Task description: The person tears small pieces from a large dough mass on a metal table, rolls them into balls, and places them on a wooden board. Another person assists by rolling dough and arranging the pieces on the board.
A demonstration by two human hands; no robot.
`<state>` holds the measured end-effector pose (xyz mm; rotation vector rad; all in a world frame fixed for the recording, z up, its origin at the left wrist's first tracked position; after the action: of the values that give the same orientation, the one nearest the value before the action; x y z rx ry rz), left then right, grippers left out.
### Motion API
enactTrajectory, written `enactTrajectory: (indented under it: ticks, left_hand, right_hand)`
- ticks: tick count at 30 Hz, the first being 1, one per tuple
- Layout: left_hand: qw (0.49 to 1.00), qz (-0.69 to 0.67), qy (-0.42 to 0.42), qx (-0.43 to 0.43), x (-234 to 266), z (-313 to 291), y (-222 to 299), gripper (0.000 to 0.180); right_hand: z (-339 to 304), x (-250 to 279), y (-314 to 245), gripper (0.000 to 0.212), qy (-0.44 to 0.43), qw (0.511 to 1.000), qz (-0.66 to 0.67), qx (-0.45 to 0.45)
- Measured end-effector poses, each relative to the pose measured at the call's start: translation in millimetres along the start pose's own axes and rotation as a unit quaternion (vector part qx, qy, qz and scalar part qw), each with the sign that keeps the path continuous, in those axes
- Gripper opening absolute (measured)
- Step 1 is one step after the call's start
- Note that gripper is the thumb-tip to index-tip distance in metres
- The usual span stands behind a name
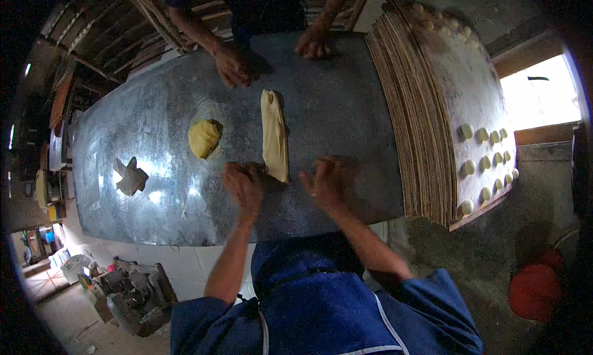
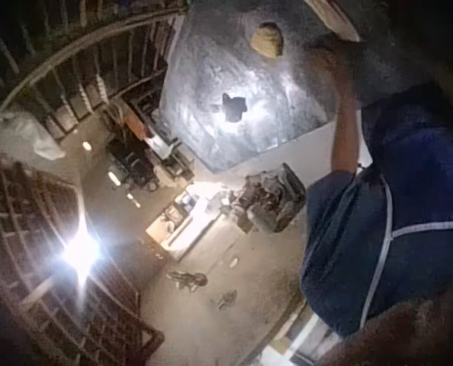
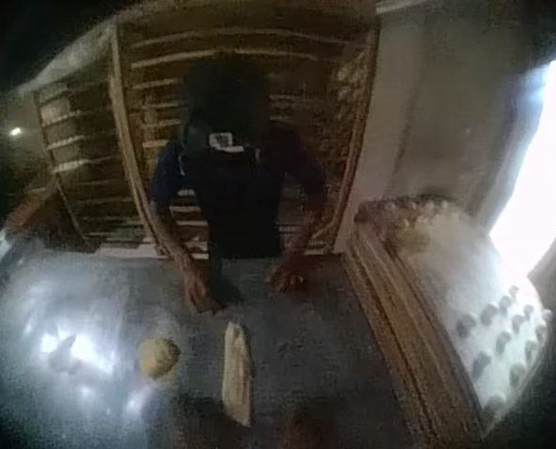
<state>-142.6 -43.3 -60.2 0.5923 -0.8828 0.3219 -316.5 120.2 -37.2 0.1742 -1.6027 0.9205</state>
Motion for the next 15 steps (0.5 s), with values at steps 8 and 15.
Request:
enactTrajectory:
  ticks: [8, 15]
  left_hand:
    - [0.991, -0.106, -0.087, 0.000, 32, -4, -68, 0.022]
    - [0.987, -0.116, -0.065, -0.091, 32, -40, 16, 0.014]
  right_hand:
    - [0, 12, 58, 0.039, -0.198, 0.973, 0.063, 0.101]
    - [-34, -35, 31, 0.040, -0.098, 0.975, 0.108, 0.166]
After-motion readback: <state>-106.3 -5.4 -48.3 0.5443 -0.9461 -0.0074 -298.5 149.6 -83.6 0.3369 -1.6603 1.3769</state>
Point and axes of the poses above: each hand's wrist, its own z-axis towards the middle knuckle, its own x-axis out of the back of the hand, y = z × x, the point moved 8 cm from there along z, towards the middle knuckle, and after that the axes turned 12 degrees about -x, right-handed, at the moved point
